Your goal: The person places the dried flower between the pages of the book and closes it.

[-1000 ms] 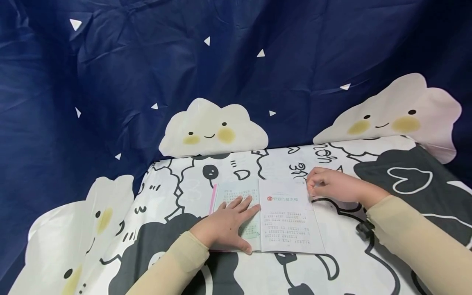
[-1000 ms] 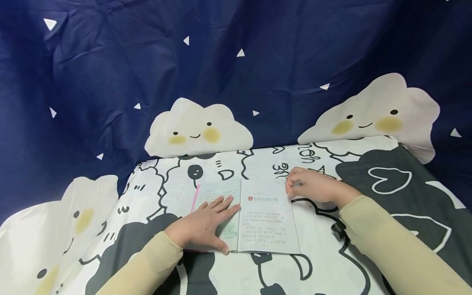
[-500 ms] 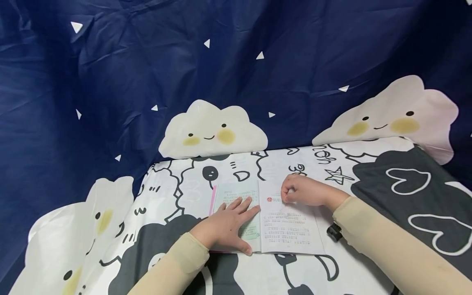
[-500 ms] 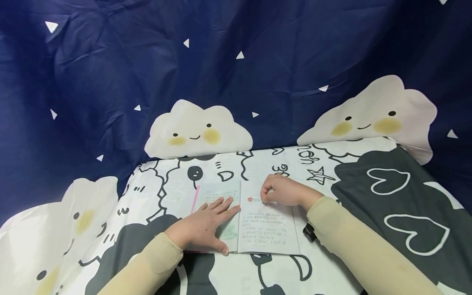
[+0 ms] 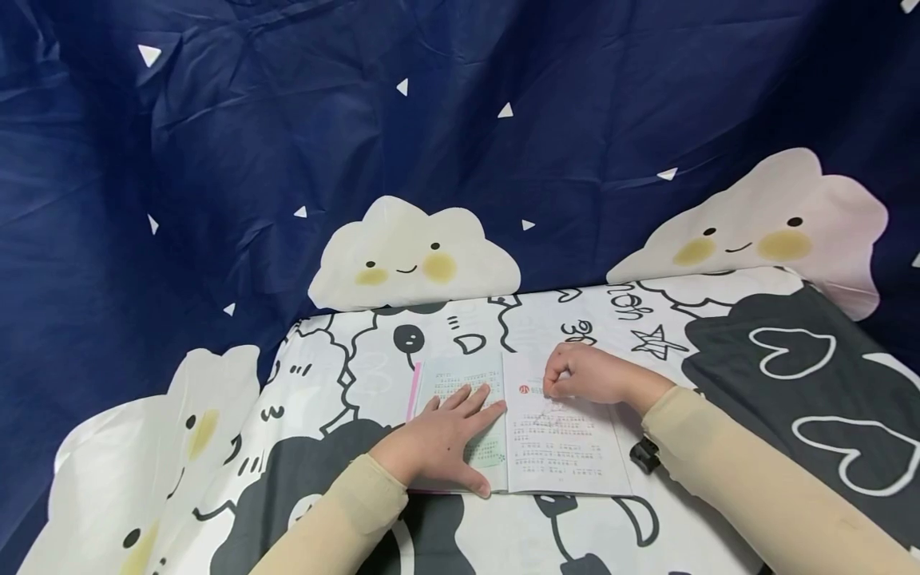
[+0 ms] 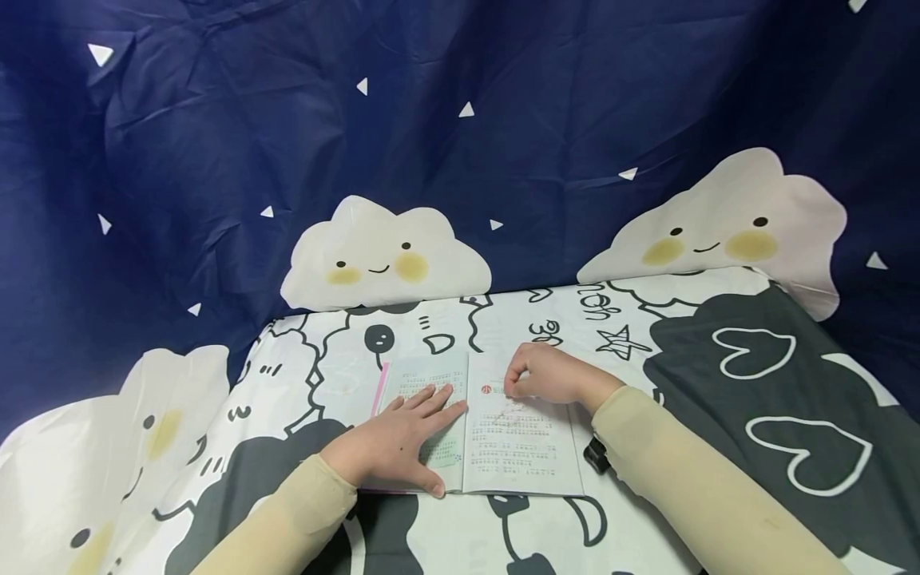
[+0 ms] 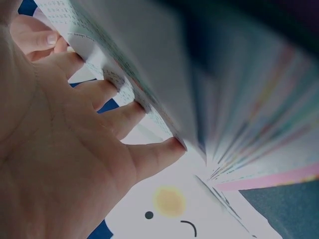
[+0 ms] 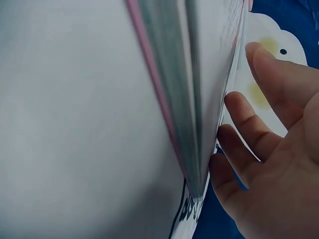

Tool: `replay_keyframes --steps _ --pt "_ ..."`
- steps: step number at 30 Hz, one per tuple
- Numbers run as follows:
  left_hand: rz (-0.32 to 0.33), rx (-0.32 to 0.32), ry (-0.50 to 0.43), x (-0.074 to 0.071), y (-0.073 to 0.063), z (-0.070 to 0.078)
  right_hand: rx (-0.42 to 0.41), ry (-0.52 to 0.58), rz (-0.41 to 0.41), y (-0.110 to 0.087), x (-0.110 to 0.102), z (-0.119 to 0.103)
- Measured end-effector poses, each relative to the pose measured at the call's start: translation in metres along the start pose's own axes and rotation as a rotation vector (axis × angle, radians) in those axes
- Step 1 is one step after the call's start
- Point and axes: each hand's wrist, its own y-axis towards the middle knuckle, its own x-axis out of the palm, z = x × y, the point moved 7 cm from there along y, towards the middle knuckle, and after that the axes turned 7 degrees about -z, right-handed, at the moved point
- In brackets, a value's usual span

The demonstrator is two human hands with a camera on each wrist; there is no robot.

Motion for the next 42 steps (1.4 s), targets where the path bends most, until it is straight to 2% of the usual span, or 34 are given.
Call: replay_keyframes --steps 8,15,21,25,32,42 --pt "-0.004 -0.003 0.015 0.001 0.002 0.000 0.010 -0.083 0.037 -0.010 -0.005 0.009" --pt "-0.018 -0.002 0.015 0.002 0.004 0.000 0.044 -0.187 0.019 -0.021 -0.012 0.024" --pt "-0.017 -0.005 0.009 0.002 0.003 -0.001 0.120 -0.109 -0.024 -0.028 -0.023 0.048" --pt "-0.014 -0.002 0.006 0.002 0.002 0.000 0.146 -0.103 -0.051 -0.027 -0.029 0.058" --pt "-0.010 0.001 0.011 0.002 0.000 -0.001 0.103 -0.143 -0.073 -0.023 -0.031 0.055" --pt "-0.007 0.008 0.002 0.002 -0.001 0.001 0.094 -0.133 -0.058 -0.027 -0.033 0.050"
